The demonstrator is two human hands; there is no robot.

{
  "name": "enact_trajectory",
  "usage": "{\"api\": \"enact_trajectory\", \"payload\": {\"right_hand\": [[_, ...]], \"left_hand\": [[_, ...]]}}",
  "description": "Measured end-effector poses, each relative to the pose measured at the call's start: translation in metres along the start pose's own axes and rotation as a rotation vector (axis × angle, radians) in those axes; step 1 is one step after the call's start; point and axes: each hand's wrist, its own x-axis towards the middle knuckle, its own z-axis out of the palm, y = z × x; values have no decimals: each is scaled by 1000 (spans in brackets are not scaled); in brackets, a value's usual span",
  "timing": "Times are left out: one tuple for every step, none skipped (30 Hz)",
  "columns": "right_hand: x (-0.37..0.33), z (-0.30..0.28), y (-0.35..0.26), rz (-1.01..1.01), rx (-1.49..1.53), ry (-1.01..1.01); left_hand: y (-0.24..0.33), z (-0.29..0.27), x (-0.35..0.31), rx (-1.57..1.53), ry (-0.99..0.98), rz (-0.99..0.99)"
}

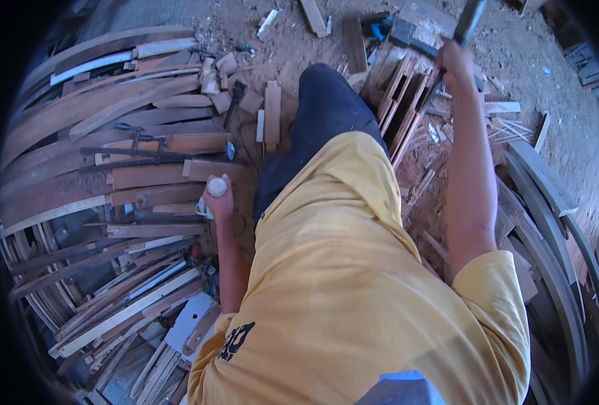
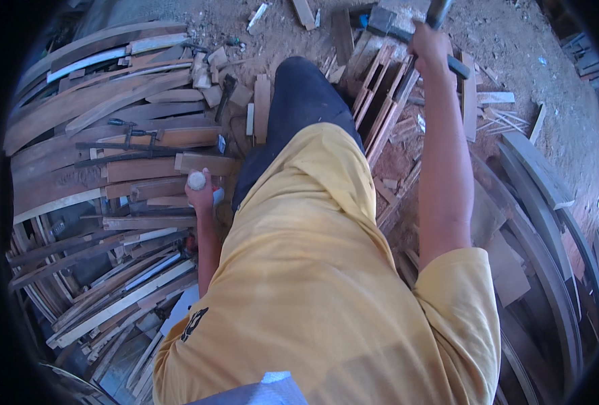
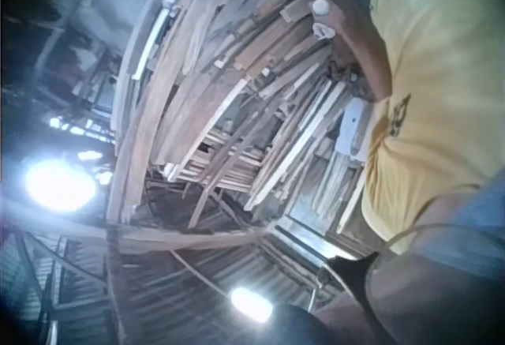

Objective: The person chisels a joint in a wooden board held between their legs and later uses a hand plane to smooth several sides of a wooden board.

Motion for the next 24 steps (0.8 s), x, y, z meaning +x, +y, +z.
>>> {"api": "enact_trajectory", "payload": {"right_hand": [[-21,-5,-18,-137,-15,24],[-13,-21,-12,-133,-29,58],[6,-28,-6,-162,100,56],[11,-23,-3,-185,233,31],[10,-20,5,-186,237,29],[-8,-3,13,-215,162,43],[-25,3,14,-255,81,68],[-37,4,9,-246,-65,19],[-42,-1,1,-251,-72,26],[-48,6,-4,-384,-202,54],[-54,14,-11,-400,-287,8],[-60,24,-19,-423,-369,-42],[-59,38,-21,-434,-346,-96],[-60,52,-22,-440,-323,-156],[-67,65,-34,-356,-279,-232],[-47,80,-19,-296,-229,-275],[-37,96,-12,-257,-160,-297],[-24,110,-3,-218,-248,-309],[-15,123,-2,-177,-339,-327],[-8,129,0,-171,-353,-325],[-6,141,-4,-103,-443,-353],[-6,158,-6,-37,-531,-386],[-5,169,-4,-2,-447,-385],[-8,182,-1,36,-364,-392]], "left_hand": [[-5,-6,-7,4,-12,-10],[-3,5,-4,-33,-53,0],[-2,13,3,-66,-73,13],[-10,11,4,-64,-69,16],[-18,8,3,-61,-113,-8],[-28,-2,0,-43,-138,-45],[-26,-3,0,-38,-123,-52],[-24,-3,-1,-19,-142,-92],[-14,7,2,-16,-184,-125],[-6,5,3,-10,-171,-130],[-2,3,5,-37,-223,-99],[3,1,7,-64,-275,-67],[3,2,11,-56,-269,-67],[2,3,15,-59,-279,-90],[1,12,24,-73,-300,-108],[-1,19,36,-67,-333,-190],[-1,25,50,-71,-339,-190],[0,32,66,114,-323,55],[0,39,79,297,-300,295],[0,47,91,289,-310,287],[2,54,104,189,-361,115],[3,59,119,91,-403,-60],[5,70,133,77,-437,-132],[11,77,146,67,-465,-211]]}}
